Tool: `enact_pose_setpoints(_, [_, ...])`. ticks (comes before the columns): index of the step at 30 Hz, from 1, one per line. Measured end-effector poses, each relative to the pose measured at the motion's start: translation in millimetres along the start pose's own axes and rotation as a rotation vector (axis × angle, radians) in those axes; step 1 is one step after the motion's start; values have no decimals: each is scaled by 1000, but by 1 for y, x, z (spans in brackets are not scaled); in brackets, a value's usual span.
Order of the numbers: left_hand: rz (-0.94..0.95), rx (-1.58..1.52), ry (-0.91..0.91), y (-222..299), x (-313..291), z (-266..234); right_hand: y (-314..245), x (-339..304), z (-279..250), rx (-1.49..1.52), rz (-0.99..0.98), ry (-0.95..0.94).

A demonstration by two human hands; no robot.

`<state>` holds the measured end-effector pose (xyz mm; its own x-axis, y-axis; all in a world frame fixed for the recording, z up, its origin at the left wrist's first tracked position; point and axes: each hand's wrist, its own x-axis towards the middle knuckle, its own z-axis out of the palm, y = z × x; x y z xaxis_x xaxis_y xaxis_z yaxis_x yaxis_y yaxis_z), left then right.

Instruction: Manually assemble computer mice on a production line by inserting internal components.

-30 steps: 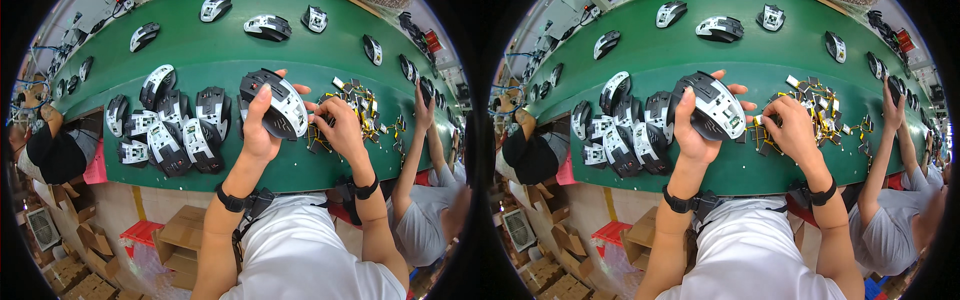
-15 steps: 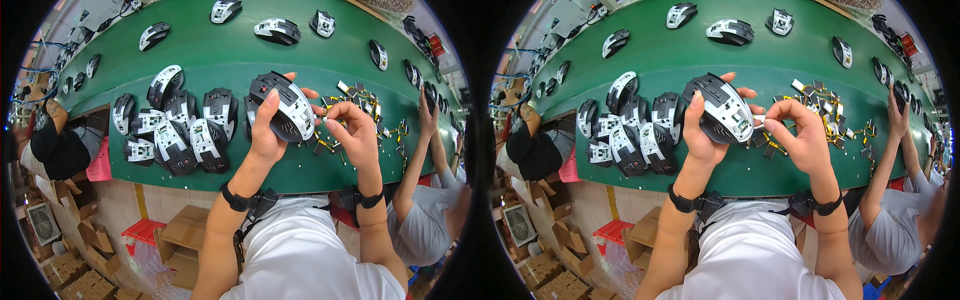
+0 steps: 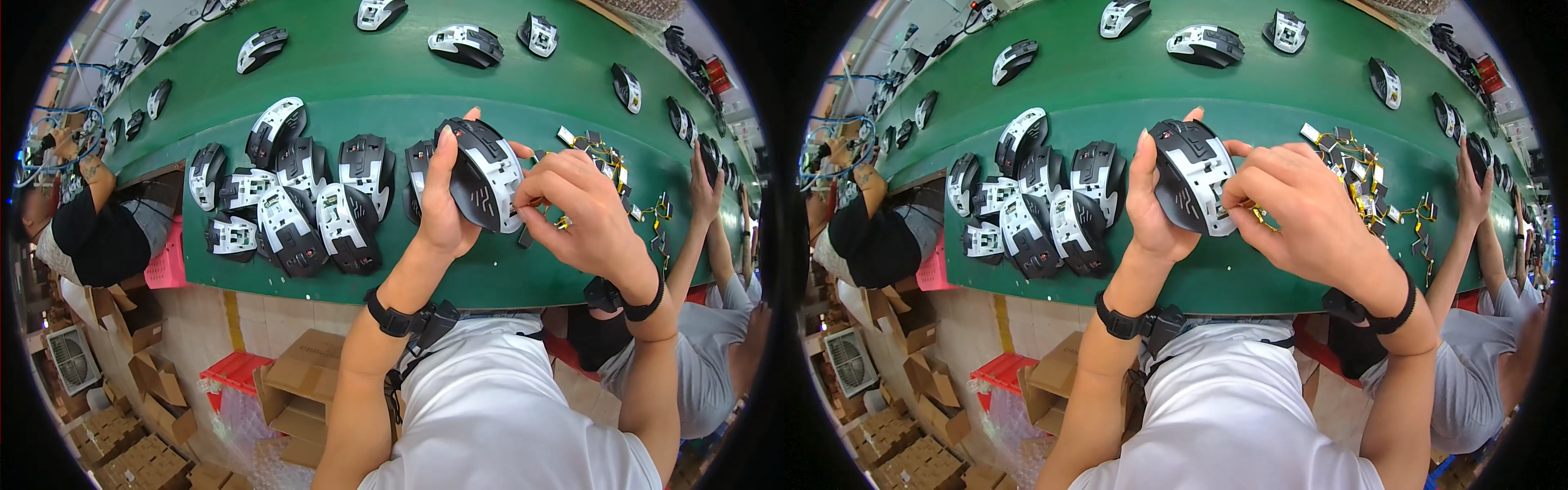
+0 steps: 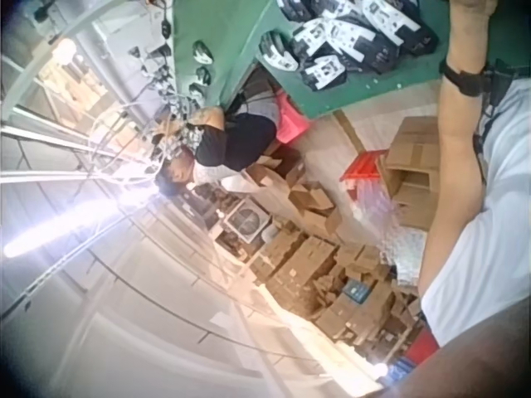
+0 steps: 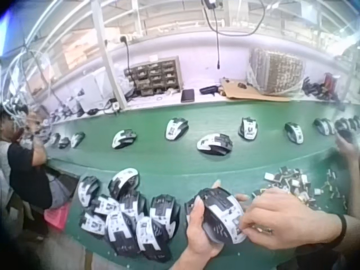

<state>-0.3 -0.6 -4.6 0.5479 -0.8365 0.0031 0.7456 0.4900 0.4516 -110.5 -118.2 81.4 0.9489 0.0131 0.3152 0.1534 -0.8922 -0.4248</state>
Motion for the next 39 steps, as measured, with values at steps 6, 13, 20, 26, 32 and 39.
enact_pose_setpoints(6, [-52,12,4,-1,2,0,-1,5,-4,-112,-167,-13])
enact_pose_setpoints(13, [-40,60,56,-3,2,-3,-4,5,-2,-264,-232,-46])
enact_pose_setpoints(20, [14,33,39,-5,1,-8,4,-7,12,8,-39,37])
enact_pose_setpoints(26, [12,-11,42,-5,2,-7,1,-13,16,-12,-76,100])
enact_pose_setpoints(32, [35,-62,35,-6,1,-11,2,-12,24,-29,-140,100])
enact_pose_setpoints(39, [55,0,50,-6,1,-10,6,-18,25,47,-114,88])
